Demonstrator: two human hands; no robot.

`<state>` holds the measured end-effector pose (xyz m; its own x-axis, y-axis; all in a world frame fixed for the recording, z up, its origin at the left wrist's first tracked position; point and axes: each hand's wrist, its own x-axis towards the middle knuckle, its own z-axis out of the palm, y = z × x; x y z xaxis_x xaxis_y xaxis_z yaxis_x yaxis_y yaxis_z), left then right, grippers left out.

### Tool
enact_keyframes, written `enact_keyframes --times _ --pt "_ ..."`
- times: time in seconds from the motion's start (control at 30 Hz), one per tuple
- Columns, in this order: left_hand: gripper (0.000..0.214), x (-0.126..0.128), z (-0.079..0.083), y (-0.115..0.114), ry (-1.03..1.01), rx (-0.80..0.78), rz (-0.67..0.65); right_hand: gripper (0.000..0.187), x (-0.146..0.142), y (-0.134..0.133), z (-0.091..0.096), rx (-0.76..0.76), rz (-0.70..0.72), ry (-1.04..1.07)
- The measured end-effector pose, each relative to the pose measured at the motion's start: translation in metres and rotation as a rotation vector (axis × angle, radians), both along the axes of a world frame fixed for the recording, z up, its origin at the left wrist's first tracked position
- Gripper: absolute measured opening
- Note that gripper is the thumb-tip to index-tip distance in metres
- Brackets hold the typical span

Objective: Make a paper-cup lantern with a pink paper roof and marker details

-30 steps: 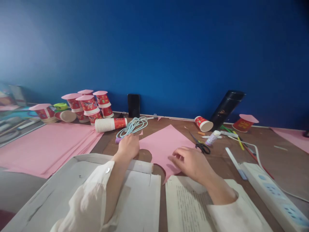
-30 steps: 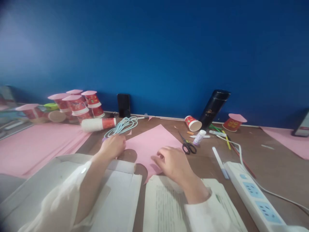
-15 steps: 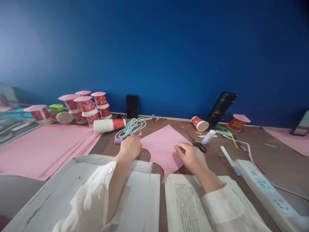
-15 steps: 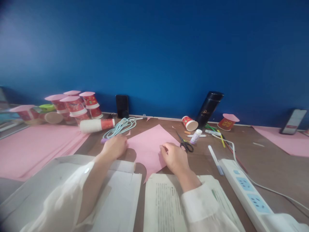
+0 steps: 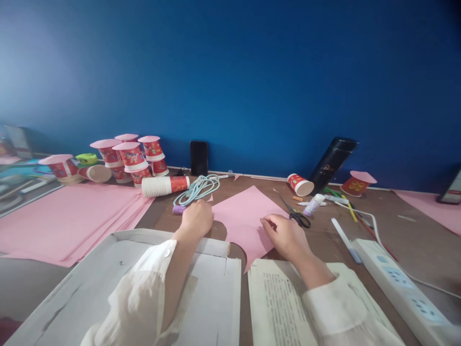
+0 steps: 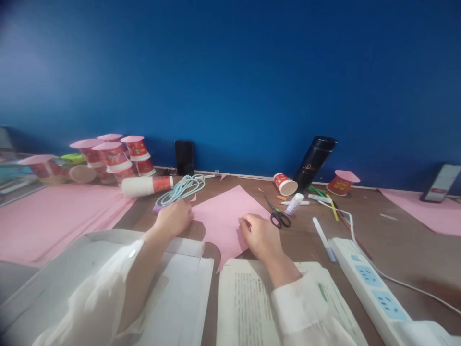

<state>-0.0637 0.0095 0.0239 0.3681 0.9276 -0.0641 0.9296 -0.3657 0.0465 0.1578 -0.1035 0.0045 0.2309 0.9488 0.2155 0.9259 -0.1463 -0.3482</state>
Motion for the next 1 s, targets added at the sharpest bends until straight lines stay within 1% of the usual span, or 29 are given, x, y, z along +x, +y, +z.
enact_keyframes --times 0.1,0.27,0.37,0.53,0.73,1.0 --pt "0.033 -0.0006 -0.0012 0.0021 0.003 0.007 0.013 0.032 -0.0004 0.0000 -0.0007 0.000 0.008 -0.003" --pt "0.034 -0.0037 -0.0023 0.0055 -0.049 0.123 0.076 0.031 0.0010 0.0016 -0.0042 -0.004 -0.012 0.001" --pt "0.033 -0.0042 -0.0033 0.0065 -0.062 0.131 0.097 0.032 0.0015 0.0029 -0.0051 -0.014 -0.013 -0.003" --pt "0.035 -0.0034 -0.0051 0.0067 -0.044 0.120 0.066 0.033 -0.0001 0.0021 -0.0026 -0.054 -0.020 0.003" --pt "0.036 -0.0033 -0.0058 0.0066 -0.067 0.149 0.065 0.033 -0.0001 0.0015 -0.0027 -0.024 -0.012 0.003" --pt "0.035 -0.0034 -0.0045 0.0058 -0.047 0.141 0.053 0.032 -0.0002 0.0028 -0.0045 -0.042 -0.028 0.011"
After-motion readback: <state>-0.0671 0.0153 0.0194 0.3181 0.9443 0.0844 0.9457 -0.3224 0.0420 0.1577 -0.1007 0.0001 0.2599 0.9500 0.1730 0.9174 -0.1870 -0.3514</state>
